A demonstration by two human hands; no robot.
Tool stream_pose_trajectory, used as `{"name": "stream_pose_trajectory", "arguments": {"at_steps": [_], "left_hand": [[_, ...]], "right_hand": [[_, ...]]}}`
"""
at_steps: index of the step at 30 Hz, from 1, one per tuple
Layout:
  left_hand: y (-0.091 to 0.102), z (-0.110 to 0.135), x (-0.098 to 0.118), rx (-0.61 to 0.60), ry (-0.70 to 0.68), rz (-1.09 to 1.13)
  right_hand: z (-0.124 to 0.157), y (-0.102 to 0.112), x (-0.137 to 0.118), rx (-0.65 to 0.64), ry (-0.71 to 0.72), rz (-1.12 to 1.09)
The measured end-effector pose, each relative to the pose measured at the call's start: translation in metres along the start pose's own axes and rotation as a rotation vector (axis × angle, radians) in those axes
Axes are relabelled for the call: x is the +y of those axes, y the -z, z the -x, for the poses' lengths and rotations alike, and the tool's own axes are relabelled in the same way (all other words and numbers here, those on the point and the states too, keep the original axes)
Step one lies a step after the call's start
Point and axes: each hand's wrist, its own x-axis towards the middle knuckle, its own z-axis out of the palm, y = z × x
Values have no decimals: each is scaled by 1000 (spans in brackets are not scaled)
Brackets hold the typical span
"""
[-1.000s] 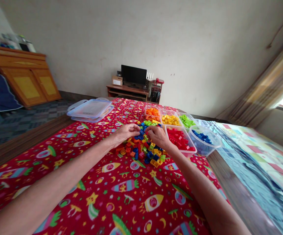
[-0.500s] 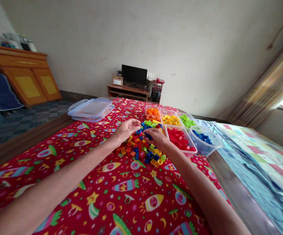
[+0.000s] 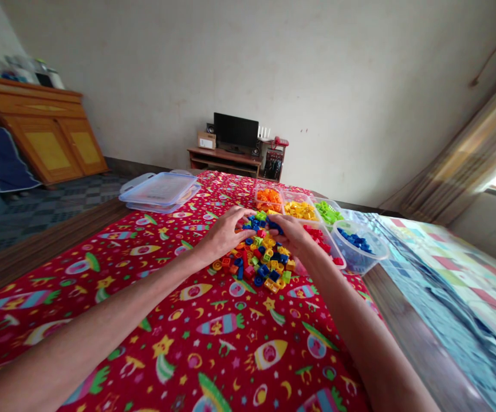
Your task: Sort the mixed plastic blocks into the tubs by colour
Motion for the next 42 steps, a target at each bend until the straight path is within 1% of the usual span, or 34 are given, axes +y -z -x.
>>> {"name": "stream_pose_trajectory", "arguments": {"at_steps": [2,3,5,7,8,9,10,11,13,16,18,20,23,26,28,32,34,36,39,42], "left_hand": [[6,-3,-2,-40,17,-42],[10,-4,-4,-96,39,-56],[18,-5,-11,-284,98,-59],[26,-5,-19,-513,133,-53],[29,-5,-22,-602,131,-58],[32,-4,-24,-663,123,-73],[34,-4,-25,-697,117,-94],[34,-3,-24,-711,114,-119],[33,-1,-18,-714,112,-173],[28,2,-3,-729,87,-244],[25,4,5,-754,70,-270],[24,5,8,-782,67,-292],[31,5,5,-752,82,-350],[40,2,-3,-685,106,-417],[42,2,-7,-680,113,-450],[32,8,-5,-743,133,-456],[24,12,-3,-733,137,-461],[19,15,-4,-696,126,-467],[18,14,-10,-674,95,-469],[23,8,-23,-656,94,-494]], "right_hand": [[1,21,-15,119,150,223],[3,33,-22,206,234,387],[7,60,-37,389,314,740],[13,87,-48,618,327,1032],[17,100,-52,708,324,1146],[20,112,-55,773,306,1242],[24,124,-57,820,267,1320],[28,134,-58,848,216,1380],[35,151,-57,861,106,1441],[43,169,-51,795,-60,1466],[45,174,-48,743,-131,1506],[44,174,-47,728,-116,1560],[40,166,-50,718,3,1571],[35,149,-55,685,83,1519],[33,135,-59,675,127,1514],[33,106,-62,649,195,1538],[32,93,-62,600,213,1537],[31,83,-61,542,221,1538],[28,72,-57,476,222,1559],[24,66,-51,448,212,1616]]}}
